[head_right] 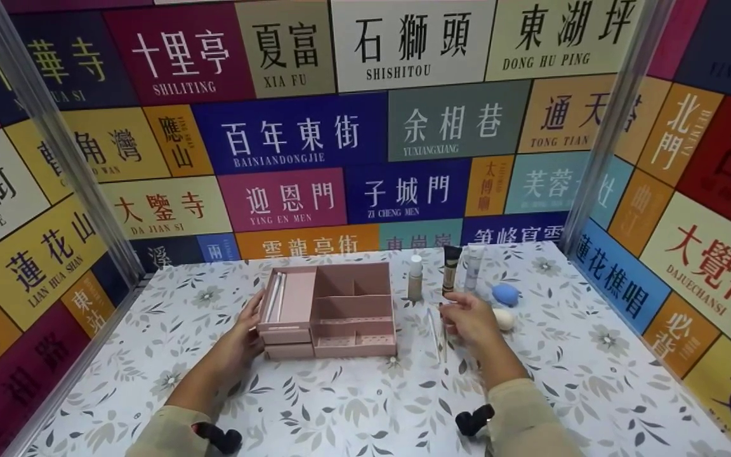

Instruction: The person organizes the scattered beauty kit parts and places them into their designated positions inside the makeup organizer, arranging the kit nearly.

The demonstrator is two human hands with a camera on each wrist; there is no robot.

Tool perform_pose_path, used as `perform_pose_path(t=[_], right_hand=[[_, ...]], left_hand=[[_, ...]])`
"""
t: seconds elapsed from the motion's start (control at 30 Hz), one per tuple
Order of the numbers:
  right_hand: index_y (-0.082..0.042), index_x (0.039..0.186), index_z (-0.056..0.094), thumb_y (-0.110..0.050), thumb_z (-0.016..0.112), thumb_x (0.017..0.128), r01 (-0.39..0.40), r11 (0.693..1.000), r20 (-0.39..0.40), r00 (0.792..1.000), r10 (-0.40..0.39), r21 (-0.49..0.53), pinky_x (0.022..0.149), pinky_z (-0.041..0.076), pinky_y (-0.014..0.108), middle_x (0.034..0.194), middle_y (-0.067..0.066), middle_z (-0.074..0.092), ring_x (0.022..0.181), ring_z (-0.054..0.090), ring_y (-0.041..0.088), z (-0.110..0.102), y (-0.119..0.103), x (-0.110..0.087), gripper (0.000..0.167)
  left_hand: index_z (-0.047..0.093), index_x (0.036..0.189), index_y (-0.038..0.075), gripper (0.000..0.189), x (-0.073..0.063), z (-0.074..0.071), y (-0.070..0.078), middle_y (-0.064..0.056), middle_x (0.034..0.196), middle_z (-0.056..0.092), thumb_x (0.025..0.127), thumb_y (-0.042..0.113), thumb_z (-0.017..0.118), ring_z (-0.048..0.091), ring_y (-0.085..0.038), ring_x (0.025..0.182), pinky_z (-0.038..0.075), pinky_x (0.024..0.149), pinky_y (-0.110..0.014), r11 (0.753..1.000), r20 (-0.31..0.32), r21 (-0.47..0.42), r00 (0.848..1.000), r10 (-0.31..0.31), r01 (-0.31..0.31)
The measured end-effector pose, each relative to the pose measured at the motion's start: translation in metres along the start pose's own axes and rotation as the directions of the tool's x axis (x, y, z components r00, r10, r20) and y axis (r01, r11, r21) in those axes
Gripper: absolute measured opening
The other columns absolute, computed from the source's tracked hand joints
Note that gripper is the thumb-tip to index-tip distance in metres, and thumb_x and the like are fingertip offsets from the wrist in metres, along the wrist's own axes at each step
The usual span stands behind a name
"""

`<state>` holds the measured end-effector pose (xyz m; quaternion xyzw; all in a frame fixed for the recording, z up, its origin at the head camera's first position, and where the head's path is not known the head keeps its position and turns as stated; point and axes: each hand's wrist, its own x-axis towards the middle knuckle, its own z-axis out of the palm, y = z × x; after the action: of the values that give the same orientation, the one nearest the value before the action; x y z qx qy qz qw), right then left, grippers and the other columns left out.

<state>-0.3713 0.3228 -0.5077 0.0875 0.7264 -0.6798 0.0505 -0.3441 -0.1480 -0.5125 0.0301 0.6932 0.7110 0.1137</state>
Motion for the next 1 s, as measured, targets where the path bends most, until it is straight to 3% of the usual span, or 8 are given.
perform_pose_path(t=[0.17, 0.5, 0.67, 1.0], right_hand=[[-0.003, 0.160, 0.044, -0.017, 0.069, 0.104, -0.007, 0.998, 0.005, 1.000, 0.008, -0.054, 0.075, 0.061, 0.027, 0.103, -0.007, 0.071, 0.088, 0.069, 0.012, -0.003, 0.007, 0.003, 0.063], [0.002, 0.156, 0.047, -0.014, 0.075, 0.099, 0.019, 0.974, 0.004, 1.000, -0.018, -0.227, 0.070, 0.060, 0.027, 0.094, -0.004, 0.072, 0.079, 0.068, 0.012, -0.005, 0.017, 0.006, 0.065], [0.008, 0.153, 0.049, -0.008, 0.075, 0.096, 0.047, 0.957, 0.025, 0.999, -0.041, -0.285, 0.070, 0.060, 0.027, 0.099, 0.001, 0.076, 0.080, 0.070, 0.011, -0.005, 0.018, 0.005, 0.064], [0.007, 0.140, 0.060, -0.007, 0.089, 0.082, 0.067, 0.874, 0.000, 0.997, -0.077, -0.481, 0.073, 0.057, 0.024, 0.109, 0.012, 0.072, 0.085, 0.067, 0.012, 0.001, 0.014, 0.000, 0.067]], left_hand=[[0.024, 0.163, 0.060, 0.059, 0.001, -0.002, -0.001, 0.004, 0.182, 0.011, 0.109, 0.049, 0.046, 0.028, -0.032, 0.165, 0.024, 0.134, -0.057, 1.000, 0.003, -0.004, 1.000, 0.000, 0.000], [0.023, 0.165, 0.057, 0.061, 0.000, -0.002, -0.001, 0.003, 0.182, 0.013, 0.110, 0.049, 0.047, 0.032, -0.031, 0.164, 0.026, 0.134, -0.055, 1.000, 0.005, -0.004, 1.000, 0.006, -0.006], [0.021, 0.168, 0.051, 0.063, 0.001, -0.001, -0.002, -0.002, 0.182, 0.012, 0.110, 0.047, 0.047, 0.030, -0.035, 0.164, 0.027, 0.133, -0.056, 1.000, 0.003, -0.003, 1.000, 0.013, -0.013], [0.023, 0.166, 0.055, 0.063, 0.003, 0.000, -0.002, 0.000, 0.182, 0.013, 0.109, 0.049, 0.049, 0.031, -0.035, 0.164, 0.027, 0.133, -0.056, 1.000, -0.005, -0.009, 1.000, -0.008, 0.008]])
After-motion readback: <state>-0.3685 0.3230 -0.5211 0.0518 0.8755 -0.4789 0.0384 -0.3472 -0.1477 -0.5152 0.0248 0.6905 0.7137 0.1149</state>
